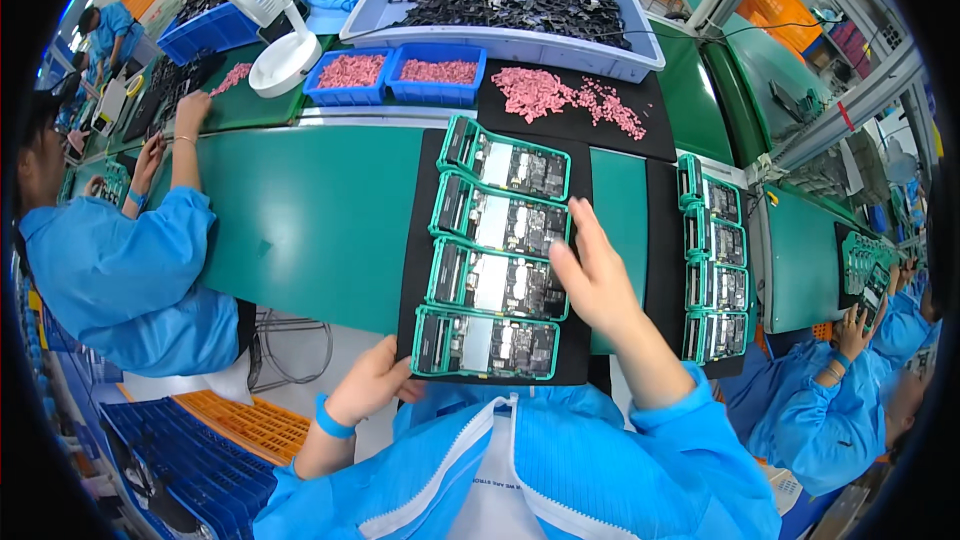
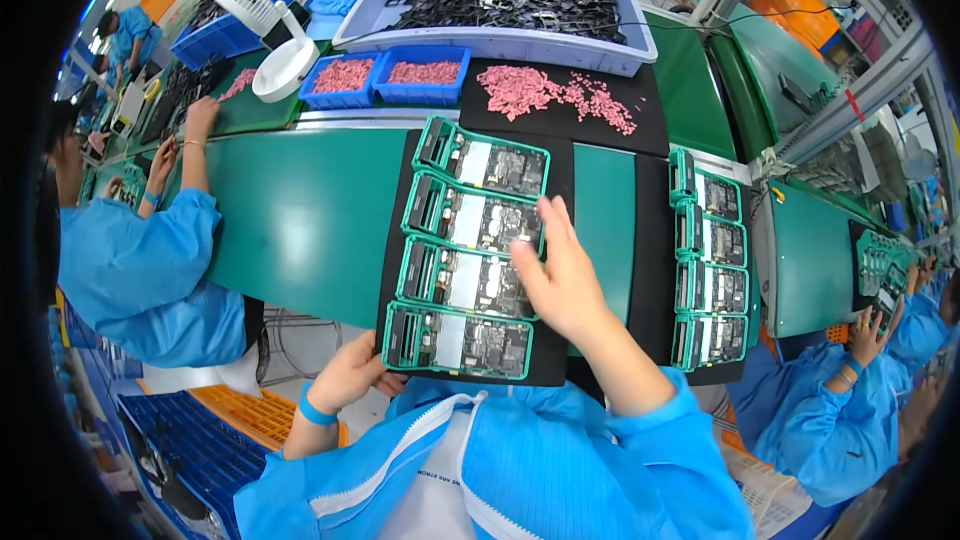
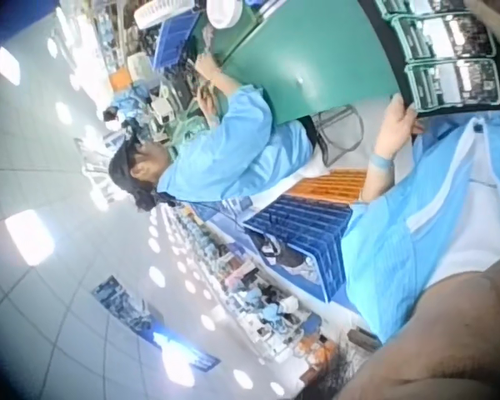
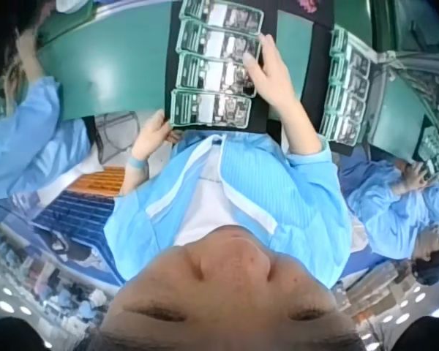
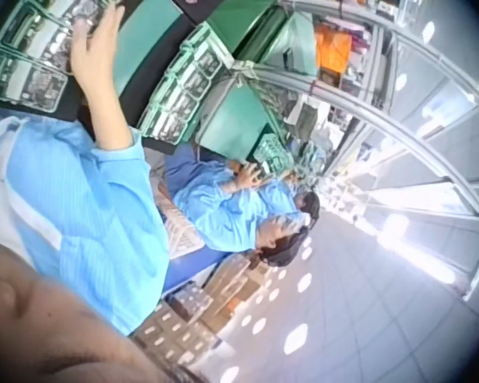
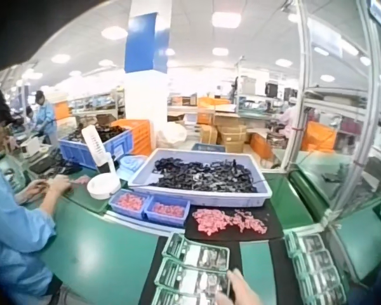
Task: Assembling electronic circuit boards into plastic housings on an assembly line.
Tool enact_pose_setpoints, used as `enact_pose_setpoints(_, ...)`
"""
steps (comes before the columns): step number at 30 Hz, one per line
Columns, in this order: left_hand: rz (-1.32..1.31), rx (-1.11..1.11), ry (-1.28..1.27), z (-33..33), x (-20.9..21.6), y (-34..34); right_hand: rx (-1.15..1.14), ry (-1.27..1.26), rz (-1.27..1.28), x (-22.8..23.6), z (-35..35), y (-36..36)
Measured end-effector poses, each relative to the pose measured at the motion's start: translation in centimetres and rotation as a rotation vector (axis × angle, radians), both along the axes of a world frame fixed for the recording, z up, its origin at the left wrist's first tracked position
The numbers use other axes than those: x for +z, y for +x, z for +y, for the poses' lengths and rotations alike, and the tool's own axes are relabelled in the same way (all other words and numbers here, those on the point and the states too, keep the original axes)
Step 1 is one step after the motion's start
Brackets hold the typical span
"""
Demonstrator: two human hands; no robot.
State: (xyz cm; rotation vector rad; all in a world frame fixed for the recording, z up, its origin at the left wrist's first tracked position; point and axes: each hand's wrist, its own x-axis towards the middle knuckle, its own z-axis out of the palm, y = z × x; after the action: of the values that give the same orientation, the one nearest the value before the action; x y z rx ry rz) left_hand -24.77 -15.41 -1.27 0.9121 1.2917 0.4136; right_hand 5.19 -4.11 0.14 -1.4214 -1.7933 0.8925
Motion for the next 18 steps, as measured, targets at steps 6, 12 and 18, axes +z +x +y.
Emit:
enact_pose_setpoints(6, 0.519, -0.515, 0.587, 5.1, 11.4, -4.3, 0.361, 0.177, -0.297, 10.0, 3.7, 2.0)
enact_pose_setpoints(12, 0.266, -0.618, 1.257, 18.2, 21.1, 2.7, 0.075, 0.11, -0.418, 2.5, 19.5, 5.2)
enact_pose_setpoints(18, 0.626, -0.699, 1.425, 34.8, 11.5, 10.8, -0.061, 0.074, -0.452, -2.6, 25.6, 2.5)
